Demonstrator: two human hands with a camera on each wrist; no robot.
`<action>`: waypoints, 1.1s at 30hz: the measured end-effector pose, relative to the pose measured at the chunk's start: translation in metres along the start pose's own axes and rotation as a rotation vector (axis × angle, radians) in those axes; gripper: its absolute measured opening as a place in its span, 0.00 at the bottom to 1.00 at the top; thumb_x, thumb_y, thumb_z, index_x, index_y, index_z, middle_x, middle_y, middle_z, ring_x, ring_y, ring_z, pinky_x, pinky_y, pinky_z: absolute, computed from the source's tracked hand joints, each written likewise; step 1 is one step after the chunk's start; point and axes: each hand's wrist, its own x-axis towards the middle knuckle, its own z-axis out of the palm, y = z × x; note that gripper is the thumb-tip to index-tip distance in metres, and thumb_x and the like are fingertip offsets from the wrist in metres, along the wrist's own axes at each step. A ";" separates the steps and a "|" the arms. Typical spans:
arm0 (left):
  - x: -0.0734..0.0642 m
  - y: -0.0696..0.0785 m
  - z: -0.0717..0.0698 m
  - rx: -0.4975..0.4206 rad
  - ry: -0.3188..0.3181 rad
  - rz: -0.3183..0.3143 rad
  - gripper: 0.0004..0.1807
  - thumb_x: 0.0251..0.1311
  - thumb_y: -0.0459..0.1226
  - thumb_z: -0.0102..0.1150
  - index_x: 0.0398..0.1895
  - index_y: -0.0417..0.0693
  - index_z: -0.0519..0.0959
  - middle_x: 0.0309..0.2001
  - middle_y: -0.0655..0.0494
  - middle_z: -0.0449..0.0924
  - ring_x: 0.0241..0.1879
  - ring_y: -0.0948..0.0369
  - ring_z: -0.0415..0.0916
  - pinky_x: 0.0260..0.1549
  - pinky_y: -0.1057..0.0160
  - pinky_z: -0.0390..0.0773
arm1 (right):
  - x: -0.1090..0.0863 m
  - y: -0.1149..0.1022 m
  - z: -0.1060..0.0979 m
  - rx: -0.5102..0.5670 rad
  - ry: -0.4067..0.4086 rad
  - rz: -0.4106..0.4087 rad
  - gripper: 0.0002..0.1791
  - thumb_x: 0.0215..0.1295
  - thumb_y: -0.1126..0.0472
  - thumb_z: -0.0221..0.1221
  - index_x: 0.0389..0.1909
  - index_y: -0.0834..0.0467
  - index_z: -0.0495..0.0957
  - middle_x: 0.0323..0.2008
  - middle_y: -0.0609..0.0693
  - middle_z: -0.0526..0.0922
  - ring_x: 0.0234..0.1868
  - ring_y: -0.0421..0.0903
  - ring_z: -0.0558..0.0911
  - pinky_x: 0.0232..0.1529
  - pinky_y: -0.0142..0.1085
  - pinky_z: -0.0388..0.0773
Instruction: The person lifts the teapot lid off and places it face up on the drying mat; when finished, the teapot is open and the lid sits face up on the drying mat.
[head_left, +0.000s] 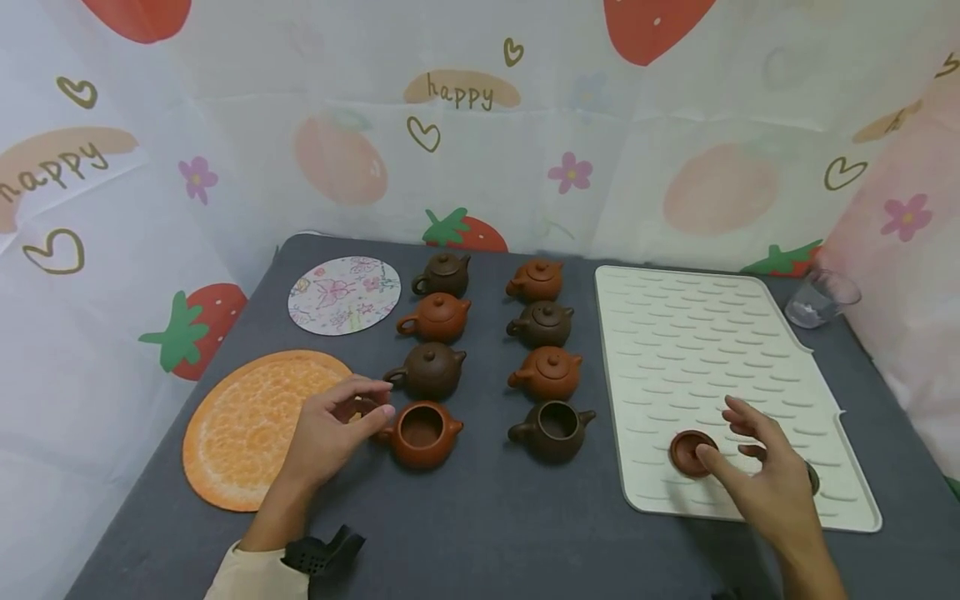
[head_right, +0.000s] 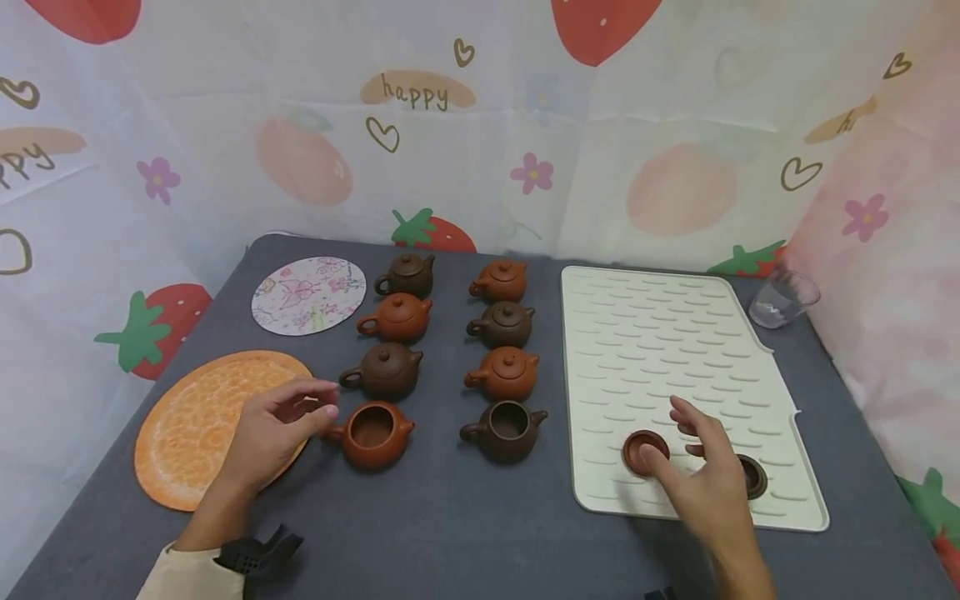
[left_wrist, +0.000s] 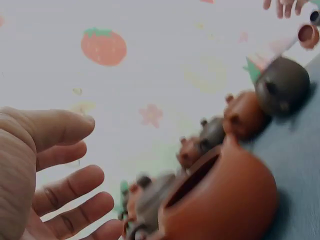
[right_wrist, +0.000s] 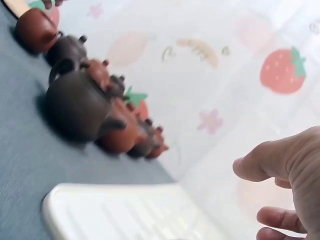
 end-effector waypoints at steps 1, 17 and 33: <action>0.002 0.002 0.002 -0.004 -0.006 0.013 0.17 0.51 0.17 0.63 0.45 0.32 0.81 0.38 0.37 0.78 0.39 0.55 0.78 0.39 0.65 0.77 | 0.002 -0.003 -0.001 0.005 0.008 -0.012 0.38 0.55 0.69 0.69 0.68 0.58 0.67 0.54 0.56 0.74 0.51 0.34 0.69 0.44 0.23 0.64; 0.038 0.034 0.060 -0.093 0.029 0.074 0.16 0.55 0.22 0.64 0.48 0.33 0.80 0.43 0.37 0.78 0.42 0.51 0.78 0.40 0.59 0.79 | 0.036 -0.051 0.008 0.288 -0.028 -0.254 0.38 0.50 0.83 0.63 0.66 0.64 0.68 0.52 0.50 0.76 0.52 0.46 0.72 0.48 0.30 0.66; 0.060 0.033 0.125 -0.179 0.111 0.071 0.15 0.55 0.22 0.65 0.47 0.30 0.80 0.45 0.38 0.78 0.45 0.45 0.73 0.42 0.48 0.76 | 0.071 -0.071 0.056 0.379 -0.167 -0.275 0.32 0.56 0.77 0.64 0.63 0.61 0.71 0.52 0.54 0.76 0.51 0.46 0.72 0.48 0.38 0.68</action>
